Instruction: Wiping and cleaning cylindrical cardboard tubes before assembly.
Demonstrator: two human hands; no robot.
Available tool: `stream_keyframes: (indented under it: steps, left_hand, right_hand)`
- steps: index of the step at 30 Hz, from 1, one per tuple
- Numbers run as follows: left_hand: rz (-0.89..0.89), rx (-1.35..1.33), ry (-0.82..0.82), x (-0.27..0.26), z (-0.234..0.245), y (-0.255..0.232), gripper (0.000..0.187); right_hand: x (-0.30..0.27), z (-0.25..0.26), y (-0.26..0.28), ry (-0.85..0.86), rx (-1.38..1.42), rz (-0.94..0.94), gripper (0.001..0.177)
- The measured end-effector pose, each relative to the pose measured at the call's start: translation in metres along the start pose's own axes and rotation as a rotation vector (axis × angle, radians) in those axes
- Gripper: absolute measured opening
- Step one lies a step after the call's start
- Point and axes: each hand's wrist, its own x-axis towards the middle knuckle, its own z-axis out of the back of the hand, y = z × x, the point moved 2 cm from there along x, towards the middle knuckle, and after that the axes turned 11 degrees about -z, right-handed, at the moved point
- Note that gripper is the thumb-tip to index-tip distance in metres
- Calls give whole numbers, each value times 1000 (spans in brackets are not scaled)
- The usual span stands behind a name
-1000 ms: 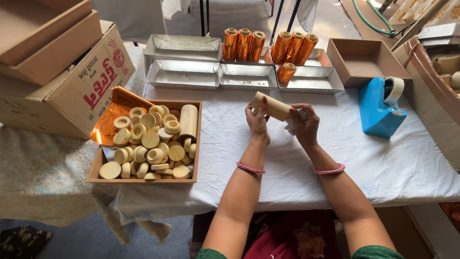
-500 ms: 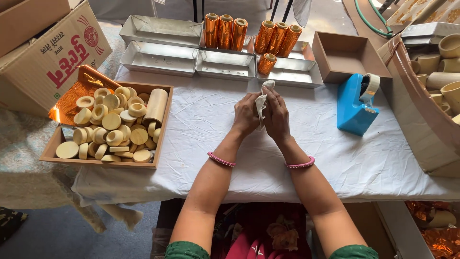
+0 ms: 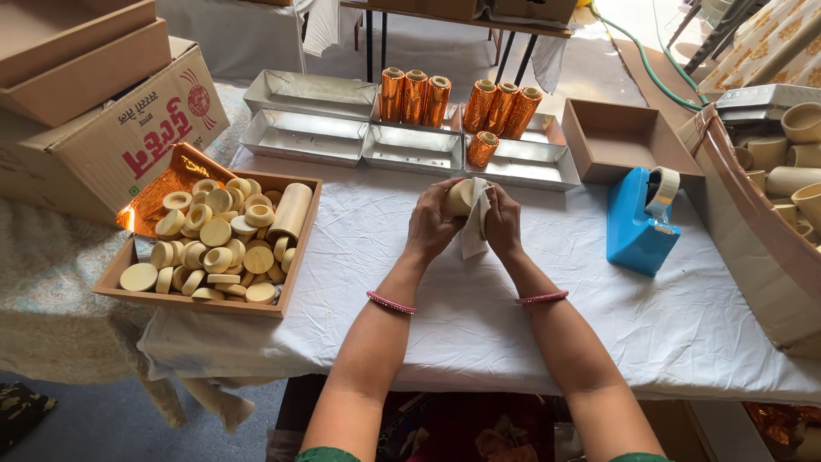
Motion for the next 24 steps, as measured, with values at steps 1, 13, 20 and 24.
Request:
stream_keyframes:
  steps: [1,13,20,24]
  left_hand:
    - [-5,0,-1,3,0,2,70]
    - [446,-664,-155,-9,-6,9,62]
    - [402,-690,-246,-11,-7,21,60]
    - [521,-775,-144,-10,-5,11,66]
  right_hand:
    - [2,0,-7,-3,1,4,38]
    - [-24,6,32,-17,-400,227,39]
    - [-18,6,-12,200,-410,-16,32]
    - [-31,6,35,-1,-266,356,32]
